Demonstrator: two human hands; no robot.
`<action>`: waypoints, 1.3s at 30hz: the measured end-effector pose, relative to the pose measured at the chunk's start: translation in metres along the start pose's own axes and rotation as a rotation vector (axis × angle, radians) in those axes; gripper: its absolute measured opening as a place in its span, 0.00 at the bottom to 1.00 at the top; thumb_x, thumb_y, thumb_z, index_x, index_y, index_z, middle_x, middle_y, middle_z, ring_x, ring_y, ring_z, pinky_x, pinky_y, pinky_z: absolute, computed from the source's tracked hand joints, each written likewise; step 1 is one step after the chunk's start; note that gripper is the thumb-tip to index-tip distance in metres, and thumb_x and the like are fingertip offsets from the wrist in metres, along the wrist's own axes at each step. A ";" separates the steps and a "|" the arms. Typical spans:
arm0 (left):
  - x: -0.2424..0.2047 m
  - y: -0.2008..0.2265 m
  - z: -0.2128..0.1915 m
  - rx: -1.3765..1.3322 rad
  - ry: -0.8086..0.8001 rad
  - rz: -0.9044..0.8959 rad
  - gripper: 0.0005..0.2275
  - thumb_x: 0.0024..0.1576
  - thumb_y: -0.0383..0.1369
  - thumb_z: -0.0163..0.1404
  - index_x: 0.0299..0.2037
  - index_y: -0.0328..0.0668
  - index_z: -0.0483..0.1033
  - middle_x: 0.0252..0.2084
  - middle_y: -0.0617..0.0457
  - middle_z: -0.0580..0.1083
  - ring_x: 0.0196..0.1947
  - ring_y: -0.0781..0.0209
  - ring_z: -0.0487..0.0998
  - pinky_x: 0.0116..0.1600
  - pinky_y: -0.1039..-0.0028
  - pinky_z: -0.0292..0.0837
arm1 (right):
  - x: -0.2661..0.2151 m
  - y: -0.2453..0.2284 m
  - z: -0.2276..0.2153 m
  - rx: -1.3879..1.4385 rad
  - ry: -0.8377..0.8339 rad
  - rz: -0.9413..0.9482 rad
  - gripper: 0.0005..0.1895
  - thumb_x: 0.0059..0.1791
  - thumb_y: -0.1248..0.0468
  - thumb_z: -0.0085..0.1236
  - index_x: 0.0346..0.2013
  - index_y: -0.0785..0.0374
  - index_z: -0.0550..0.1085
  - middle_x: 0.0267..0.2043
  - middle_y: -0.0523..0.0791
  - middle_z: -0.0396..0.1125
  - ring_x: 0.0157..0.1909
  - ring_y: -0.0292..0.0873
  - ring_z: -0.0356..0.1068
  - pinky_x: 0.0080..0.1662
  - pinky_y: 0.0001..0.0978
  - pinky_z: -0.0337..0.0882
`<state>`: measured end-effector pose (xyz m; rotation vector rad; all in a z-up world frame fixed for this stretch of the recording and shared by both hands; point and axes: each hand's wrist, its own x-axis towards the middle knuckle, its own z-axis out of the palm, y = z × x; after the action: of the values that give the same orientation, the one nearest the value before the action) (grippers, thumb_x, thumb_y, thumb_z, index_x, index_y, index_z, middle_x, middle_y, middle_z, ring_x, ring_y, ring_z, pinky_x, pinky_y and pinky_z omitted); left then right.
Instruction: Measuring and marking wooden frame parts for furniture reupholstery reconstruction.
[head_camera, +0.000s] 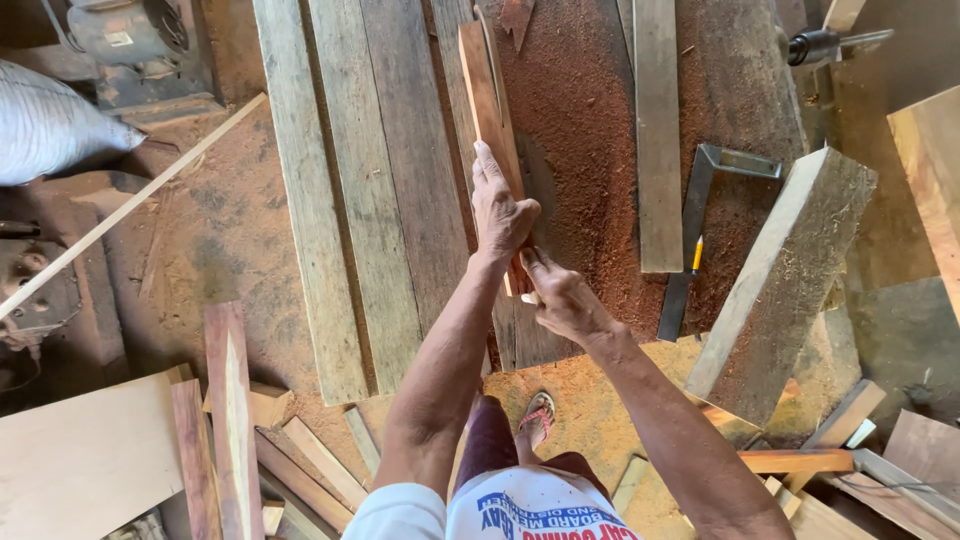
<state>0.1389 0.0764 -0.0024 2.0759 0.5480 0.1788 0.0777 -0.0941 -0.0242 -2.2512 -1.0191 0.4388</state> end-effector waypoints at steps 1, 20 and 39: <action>0.001 -0.006 0.003 -0.001 0.000 -0.002 0.51 0.39 0.23 0.53 0.75 0.28 0.34 0.72 0.27 0.53 0.59 0.33 0.71 0.66 0.58 0.67 | 0.001 0.000 0.000 -0.001 -0.002 0.000 0.38 0.44 0.82 0.53 0.69 0.83 0.54 0.68 0.72 0.55 0.45 0.58 0.77 0.44 0.32 0.82; -0.099 -0.048 -0.040 0.736 -0.547 0.359 0.23 0.62 0.25 0.38 0.66 0.17 0.51 0.77 0.25 0.38 0.77 0.31 0.47 0.76 0.54 0.47 | 0.011 -0.002 -0.005 -0.081 0.120 -0.157 0.34 0.41 0.79 0.59 0.61 0.86 0.62 0.58 0.72 0.64 0.58 0.65 0.71 0.58 0.42 0.75; -0.082 -0.034 -0.037 0.680 -0.456 0.429 0.28 0.56 0.21 0.40 0.68 0.13 0.51 0.72 0.14 0.44 0.70 0.26 0.56 0.71 0.53 0.58 | 0.028 0.017 0.002 -0.099 0.120 -0.156 0.31 0.47 0.74 0.61 0.61 0.87 0.63 0.56 0.70 0.66 0.54 0.60 0.74 0.55 0.37 0.77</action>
<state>0.0428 0.0836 -0.0033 2.7618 -0.1558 -0.2731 0.1035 -0.0807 -0.0383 -2.2342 -1.1654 0.1882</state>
